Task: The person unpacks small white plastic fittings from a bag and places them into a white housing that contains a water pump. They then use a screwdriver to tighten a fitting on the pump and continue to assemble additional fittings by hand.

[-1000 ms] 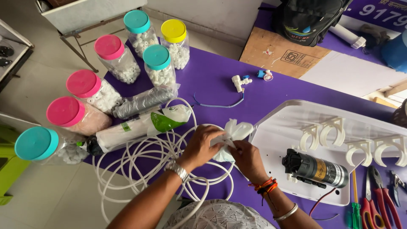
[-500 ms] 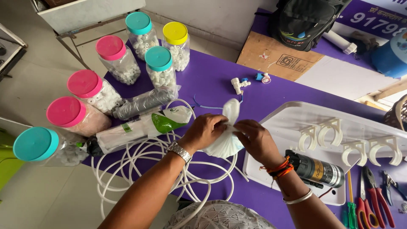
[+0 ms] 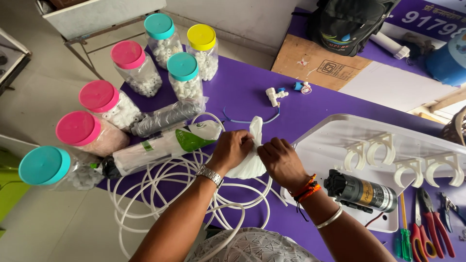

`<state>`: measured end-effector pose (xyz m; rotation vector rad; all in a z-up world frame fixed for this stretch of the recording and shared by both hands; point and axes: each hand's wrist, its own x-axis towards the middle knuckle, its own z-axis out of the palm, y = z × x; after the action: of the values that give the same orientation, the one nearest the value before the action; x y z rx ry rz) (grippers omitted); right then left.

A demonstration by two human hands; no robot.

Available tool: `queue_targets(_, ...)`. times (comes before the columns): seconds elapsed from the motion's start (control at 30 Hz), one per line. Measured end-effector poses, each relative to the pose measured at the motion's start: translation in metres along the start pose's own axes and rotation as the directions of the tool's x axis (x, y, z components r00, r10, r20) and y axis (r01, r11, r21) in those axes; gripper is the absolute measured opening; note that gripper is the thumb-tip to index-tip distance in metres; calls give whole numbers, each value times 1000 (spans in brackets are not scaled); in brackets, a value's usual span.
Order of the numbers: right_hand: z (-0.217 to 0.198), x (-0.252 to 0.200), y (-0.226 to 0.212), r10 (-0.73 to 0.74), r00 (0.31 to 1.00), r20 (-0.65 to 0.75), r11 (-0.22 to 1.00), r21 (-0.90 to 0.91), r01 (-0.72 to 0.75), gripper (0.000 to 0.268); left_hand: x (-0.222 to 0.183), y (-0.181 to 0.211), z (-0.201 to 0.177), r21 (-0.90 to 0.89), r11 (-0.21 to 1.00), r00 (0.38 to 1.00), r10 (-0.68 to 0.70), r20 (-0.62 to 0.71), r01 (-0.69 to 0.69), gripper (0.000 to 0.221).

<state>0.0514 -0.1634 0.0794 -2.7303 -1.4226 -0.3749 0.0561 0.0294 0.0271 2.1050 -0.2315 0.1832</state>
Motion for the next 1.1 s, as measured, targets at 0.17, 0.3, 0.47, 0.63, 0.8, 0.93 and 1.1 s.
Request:
queue_targets(0.17,-10,-4,-15,13,967,-256,998,59,3,16,4,-6,2,-155,985,996,-78,-49,70,11)
queue_targets(0.3,-13,4,-25,175,970,-168,984,10,-176,25,3,12,5,37,999,998,-20,-65,22,12)
queue_targets(0.47,15,0,-13,290,946,143,953,-134,-271,12,1,19,12,204,977,996,46,77,-61,13)
queue_targets(0.63,13,2,-5,64,995,-76,997,-26,-66,3,3,14,-2,119,989,990,104,-93,-92,11)
queue_targets(0.8,-17,6,-18,86,983,-164,991,115,-68,11,13,-7,-2,31,1000,990,-1,-140,5,8)
queue_targets(0.93,-42,-2,-29,184,937,-298,921,384,-59,12,20,-28,0,-75,993,978,-105,-183,92,7)
queue_targets(1.1,-18,-31,-19,467,878,-102,534,824,-188,19,23,-32,-15,-272,962,985,-81,-153,36,14)
